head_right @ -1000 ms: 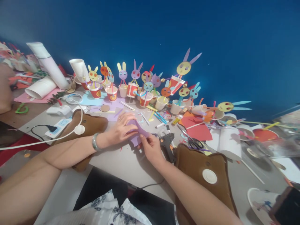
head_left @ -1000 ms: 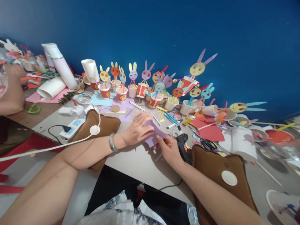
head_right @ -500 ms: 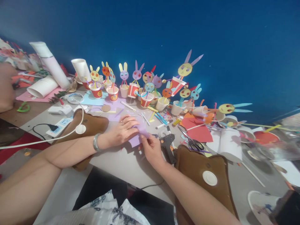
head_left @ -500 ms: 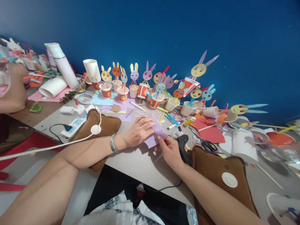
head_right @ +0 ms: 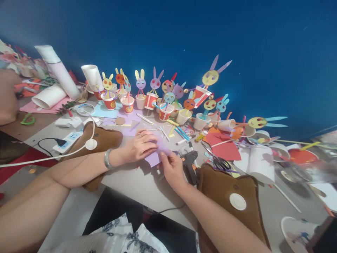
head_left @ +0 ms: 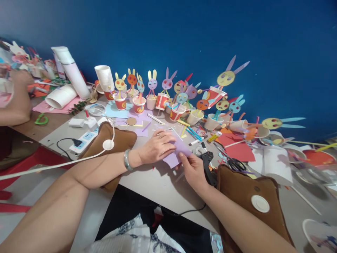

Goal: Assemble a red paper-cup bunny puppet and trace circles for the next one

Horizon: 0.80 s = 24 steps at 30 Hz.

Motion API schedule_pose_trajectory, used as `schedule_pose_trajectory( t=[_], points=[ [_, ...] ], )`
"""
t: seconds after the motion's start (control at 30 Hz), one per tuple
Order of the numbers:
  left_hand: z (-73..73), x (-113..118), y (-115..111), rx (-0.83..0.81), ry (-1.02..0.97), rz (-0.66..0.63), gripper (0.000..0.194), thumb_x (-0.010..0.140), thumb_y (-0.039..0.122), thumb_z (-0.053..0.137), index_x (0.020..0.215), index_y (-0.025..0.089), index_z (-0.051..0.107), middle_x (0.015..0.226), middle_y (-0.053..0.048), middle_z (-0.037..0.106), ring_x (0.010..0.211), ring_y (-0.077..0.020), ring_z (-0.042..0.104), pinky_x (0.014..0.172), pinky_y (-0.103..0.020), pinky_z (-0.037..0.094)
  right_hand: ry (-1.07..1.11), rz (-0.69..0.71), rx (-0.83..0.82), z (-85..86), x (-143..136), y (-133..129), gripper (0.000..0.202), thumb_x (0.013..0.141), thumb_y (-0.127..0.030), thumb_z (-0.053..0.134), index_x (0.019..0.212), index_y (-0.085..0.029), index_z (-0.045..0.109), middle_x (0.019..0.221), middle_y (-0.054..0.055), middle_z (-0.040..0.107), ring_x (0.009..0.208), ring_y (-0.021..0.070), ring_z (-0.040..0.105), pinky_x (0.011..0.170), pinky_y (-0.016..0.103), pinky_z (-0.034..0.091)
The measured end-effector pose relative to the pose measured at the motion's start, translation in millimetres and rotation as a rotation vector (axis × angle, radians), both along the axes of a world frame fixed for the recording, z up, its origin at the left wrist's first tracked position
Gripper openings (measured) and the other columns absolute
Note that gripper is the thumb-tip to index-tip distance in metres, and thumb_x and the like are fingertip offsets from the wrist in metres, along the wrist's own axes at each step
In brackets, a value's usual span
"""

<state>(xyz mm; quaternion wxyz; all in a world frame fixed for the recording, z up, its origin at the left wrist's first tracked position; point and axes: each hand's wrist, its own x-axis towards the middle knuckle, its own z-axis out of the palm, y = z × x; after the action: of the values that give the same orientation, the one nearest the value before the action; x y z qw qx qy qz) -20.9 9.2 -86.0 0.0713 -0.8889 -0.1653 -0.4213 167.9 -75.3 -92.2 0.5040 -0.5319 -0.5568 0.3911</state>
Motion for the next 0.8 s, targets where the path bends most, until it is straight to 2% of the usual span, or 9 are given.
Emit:
schedule_pose_trajectory(
  t=[0.2, 0.47, 0.63, 0.8],
  points=[
    [-0.4, -1.9, -1.9, 0.033, 0.066, 0.027, 0.021, 0.104, 0.025, 0.055, 0.093, 0.021, 0.072, 0.107, -0.005, 0.075, 0.118, -0.0198, 0.062, 0.112, -0.039, 0.037, -0.032, 0.000, 0.036, 3.4, -1.4, -1.6, 0.037, 0.093, -0.054, 0.065, 0.074, -0.022, 0.064, 0.054, -0.001, 0.061, 0.045, 0.0152, 0.055, 0.047, 0.028, 0.044],
    [1.3, 1.5, -1.3, -0.009, 0.169, 0.072, 0.030, 0.108, 0.025, 0.044, 0.095, 0.019, 0.070, 0.103, -0.007, 0.075, 0.109, -0.0200, 0.065, 0.101, -0.037, 0.043, -0.073, 0.018, 0.042, 2.6, -1.2, -1.3, 0.041, 0.094, -0.058, 0.064, 0.072, -0.023, 0.065, 0.053, -0.001, 0.061, 0.045, 0.0160, 0.054, 0.048, 0.030, 0.044],
    [-0.6, 2.0, -1.5, 0.018, 0.177, 0.061, 0.028, 0.108, 0.022, 0.043, 0.094, 0.018, 0.066, 0.103, -0.007, 0.072, 0.103, -0.0200, 0.064, 0.097, -0.037, 0.044, -0.083, 0.016, 0.033, -1.3, -0.1, 0.3, 0.043, 0.093, -0.060, 0.064, 0.071, -0.023, 0.064, 0.050, 0.000, 0.061, 0.045, 0.0168, 0.055, 0.049, 0.031, 0.045],
    [-4.1, 0.4, -1.2, -0.001, 0.212, 0.081, 0.022, 0.106, 0.020, 0.045, 0.097, 0.017, 0.065, 0.106, -0.009, 0.069, 0.107, -0.0232, 0.061, 0.096, -0.038, 0.043, -0.079, 0.021, -0.002, 0.5, -2.7, -0.3, 0.044, 0.092, -0.062, 0.065, 0.070, -0.024, 0.064, 0.049, 0.000, 0.061, 0.044, 0.0167, 0.055, 0.048, 0.030, 0.046]
  ],
)
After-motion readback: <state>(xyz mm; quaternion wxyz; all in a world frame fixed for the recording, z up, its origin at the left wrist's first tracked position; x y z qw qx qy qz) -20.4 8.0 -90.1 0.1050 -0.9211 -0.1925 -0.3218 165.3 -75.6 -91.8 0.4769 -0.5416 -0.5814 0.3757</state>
